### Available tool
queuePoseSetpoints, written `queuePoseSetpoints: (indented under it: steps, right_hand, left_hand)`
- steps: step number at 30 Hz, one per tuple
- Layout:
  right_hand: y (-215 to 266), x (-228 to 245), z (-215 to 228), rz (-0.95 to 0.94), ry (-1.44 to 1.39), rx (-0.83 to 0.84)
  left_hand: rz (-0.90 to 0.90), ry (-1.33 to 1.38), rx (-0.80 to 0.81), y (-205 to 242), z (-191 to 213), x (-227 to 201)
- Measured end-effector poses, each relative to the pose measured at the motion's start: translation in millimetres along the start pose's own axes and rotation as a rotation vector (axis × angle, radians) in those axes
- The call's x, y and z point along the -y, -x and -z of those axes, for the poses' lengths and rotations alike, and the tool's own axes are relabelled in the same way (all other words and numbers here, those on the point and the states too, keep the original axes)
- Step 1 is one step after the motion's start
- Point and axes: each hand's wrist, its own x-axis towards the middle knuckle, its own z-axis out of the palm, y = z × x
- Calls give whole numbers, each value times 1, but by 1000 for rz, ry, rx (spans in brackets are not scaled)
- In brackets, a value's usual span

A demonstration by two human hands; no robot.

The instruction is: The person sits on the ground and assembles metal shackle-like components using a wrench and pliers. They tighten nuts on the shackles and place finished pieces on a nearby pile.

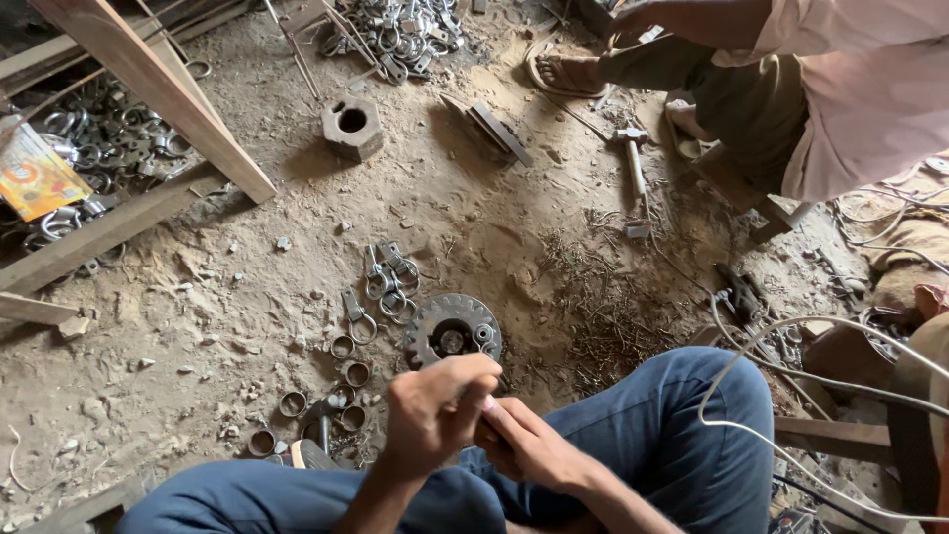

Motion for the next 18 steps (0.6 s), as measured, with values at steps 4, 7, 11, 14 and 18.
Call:
queuePoseSetpoints:
  steps: [4, 7, 11, 14, 18]
  right_hand:
    - [-31, -52, 30, 351, 395, -64]
    - [-47, -79, 47, 541, 474, 40]
    - [-44, -75, 38, 229, -52, 5]
    - [-34, -45, 18, 242, 22, -80]
    - [-11, -9, -1, 211, 96, -76]
  left_hand:
    - [-130, -52, 161, -4, -6, -15]
    - [-223, -125, 215, -4, -9, -16]
    - [-99, -107, 33, 1, -10, -9]
    - [-84, -157, -94, 4, -8, -3]
    - [-22, -149, -83, 2, -9, 3]
